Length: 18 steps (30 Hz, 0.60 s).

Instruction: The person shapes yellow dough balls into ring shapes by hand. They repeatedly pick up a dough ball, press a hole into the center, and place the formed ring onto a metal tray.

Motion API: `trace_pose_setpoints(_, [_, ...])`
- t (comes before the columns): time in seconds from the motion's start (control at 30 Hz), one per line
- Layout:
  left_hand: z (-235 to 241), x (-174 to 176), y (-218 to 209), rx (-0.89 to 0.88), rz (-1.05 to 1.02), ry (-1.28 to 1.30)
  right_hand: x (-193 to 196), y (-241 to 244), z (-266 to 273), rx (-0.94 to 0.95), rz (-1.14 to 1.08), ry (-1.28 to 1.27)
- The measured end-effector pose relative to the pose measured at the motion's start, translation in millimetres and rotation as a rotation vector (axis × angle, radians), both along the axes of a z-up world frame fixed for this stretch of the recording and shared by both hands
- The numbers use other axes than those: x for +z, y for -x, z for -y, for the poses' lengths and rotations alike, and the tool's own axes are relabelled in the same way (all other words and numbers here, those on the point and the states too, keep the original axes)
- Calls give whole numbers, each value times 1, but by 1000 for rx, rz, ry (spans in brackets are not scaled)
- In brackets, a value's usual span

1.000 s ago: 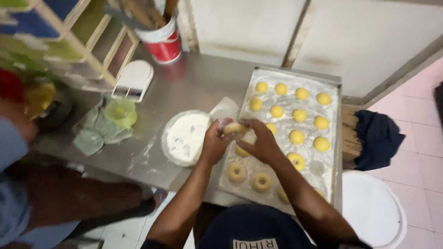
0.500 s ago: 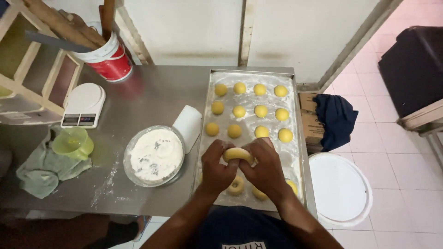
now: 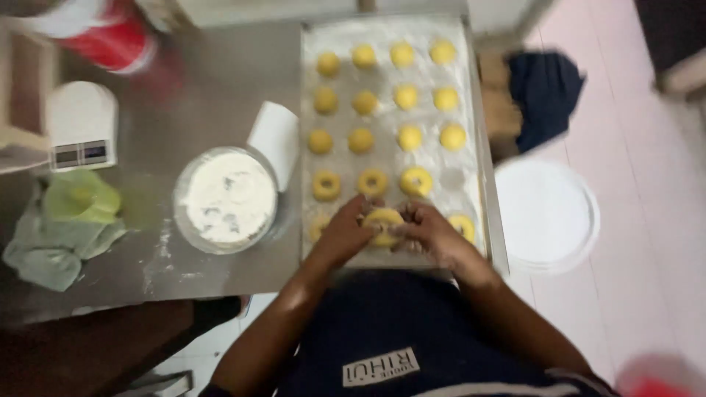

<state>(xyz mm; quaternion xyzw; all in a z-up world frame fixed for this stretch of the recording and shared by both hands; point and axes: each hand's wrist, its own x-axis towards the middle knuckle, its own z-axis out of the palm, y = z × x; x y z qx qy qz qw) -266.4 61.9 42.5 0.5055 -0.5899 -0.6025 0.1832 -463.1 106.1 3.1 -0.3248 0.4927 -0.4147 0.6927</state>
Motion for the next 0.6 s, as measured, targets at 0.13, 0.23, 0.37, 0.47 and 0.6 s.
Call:
trace_pose_setpoints(0.13, [10,-26,27,-14,-42,-128,7,14,-35,-214,52,-90])
trace_pose_setpoints(0.23, [31,-45,59,-160,-25,-142,-33,37,-50,-306,64,-23])
trace_pose_setpoints(0.37, [60,-60,112,-418,149,3,-20,48,-51,-548,150,9])
trace_pose_setpoints(0.47, [78,-46,159,-522,256,14,-60,63,-44,-680,253,-38])
trace_pose_setpoints(0.6, [103,-68,199,-617,240,20,-67,73,-27,-792,335,-38])
